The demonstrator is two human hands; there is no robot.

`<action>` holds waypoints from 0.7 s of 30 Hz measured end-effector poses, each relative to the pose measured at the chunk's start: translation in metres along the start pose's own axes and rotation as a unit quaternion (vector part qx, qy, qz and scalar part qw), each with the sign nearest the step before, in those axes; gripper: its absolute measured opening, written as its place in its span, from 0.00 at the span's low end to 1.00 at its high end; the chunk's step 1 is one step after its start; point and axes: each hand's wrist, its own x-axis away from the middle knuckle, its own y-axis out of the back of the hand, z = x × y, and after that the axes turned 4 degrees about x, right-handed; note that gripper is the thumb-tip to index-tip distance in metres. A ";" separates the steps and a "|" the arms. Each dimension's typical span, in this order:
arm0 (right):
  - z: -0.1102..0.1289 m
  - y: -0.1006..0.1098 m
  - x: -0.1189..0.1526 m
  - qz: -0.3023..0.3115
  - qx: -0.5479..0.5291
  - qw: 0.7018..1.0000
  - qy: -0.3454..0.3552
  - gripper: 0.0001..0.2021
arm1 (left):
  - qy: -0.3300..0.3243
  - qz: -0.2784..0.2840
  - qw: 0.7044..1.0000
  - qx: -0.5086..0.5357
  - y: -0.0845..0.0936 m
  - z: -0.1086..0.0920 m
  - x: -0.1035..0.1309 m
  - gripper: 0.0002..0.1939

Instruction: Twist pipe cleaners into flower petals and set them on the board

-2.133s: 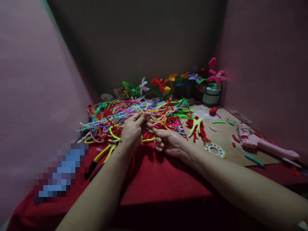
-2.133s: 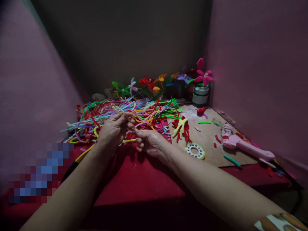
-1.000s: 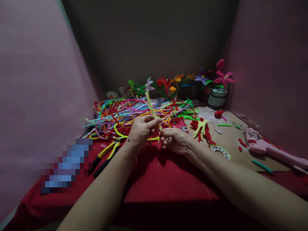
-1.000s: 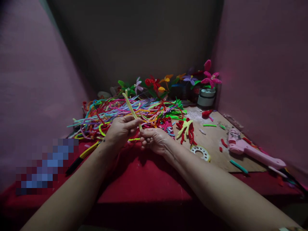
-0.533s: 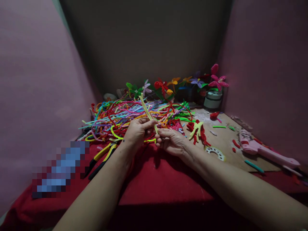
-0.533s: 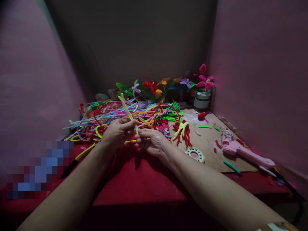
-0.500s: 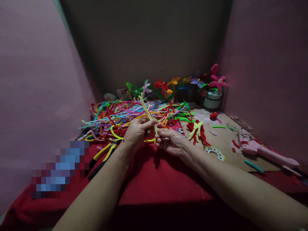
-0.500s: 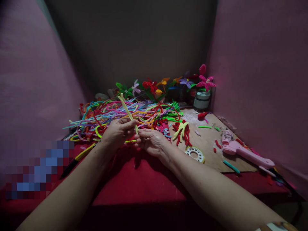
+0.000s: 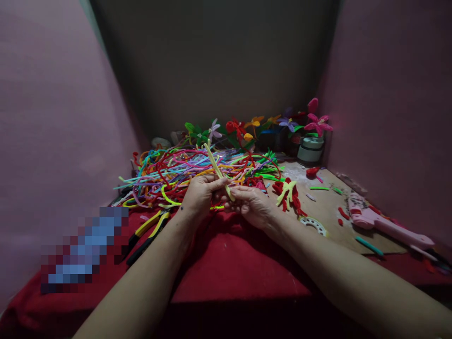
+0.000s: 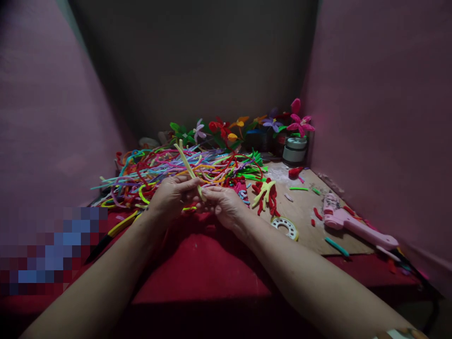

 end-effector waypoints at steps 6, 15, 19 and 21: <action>-0.002 0.000 -0.002 -0.034 0.047 0.998 0.019 0.08 | 0.010 0.028 1.000 0.008 0.002 0.001 -0.001 0.11; -0.005 -0.001 -0.003 -0.053 0.071 0.995 0.046 0.07 | 0.003 0.018 1.000 0.022 0.006 0.007 -0.005 0.11; -0.006 0.000 -0.004 -0.043 0.091 0.993 0.061 0.05 | 0.008 0.019 1.000 0.015 0.003 0.005 -0.003 0.11; -0.007 0.001 -0.004 -0.043 0.096 0.992 0.064 0.06 | 0.014 0.018 1.000 0.015 0.001 0.002 -0.001 0.11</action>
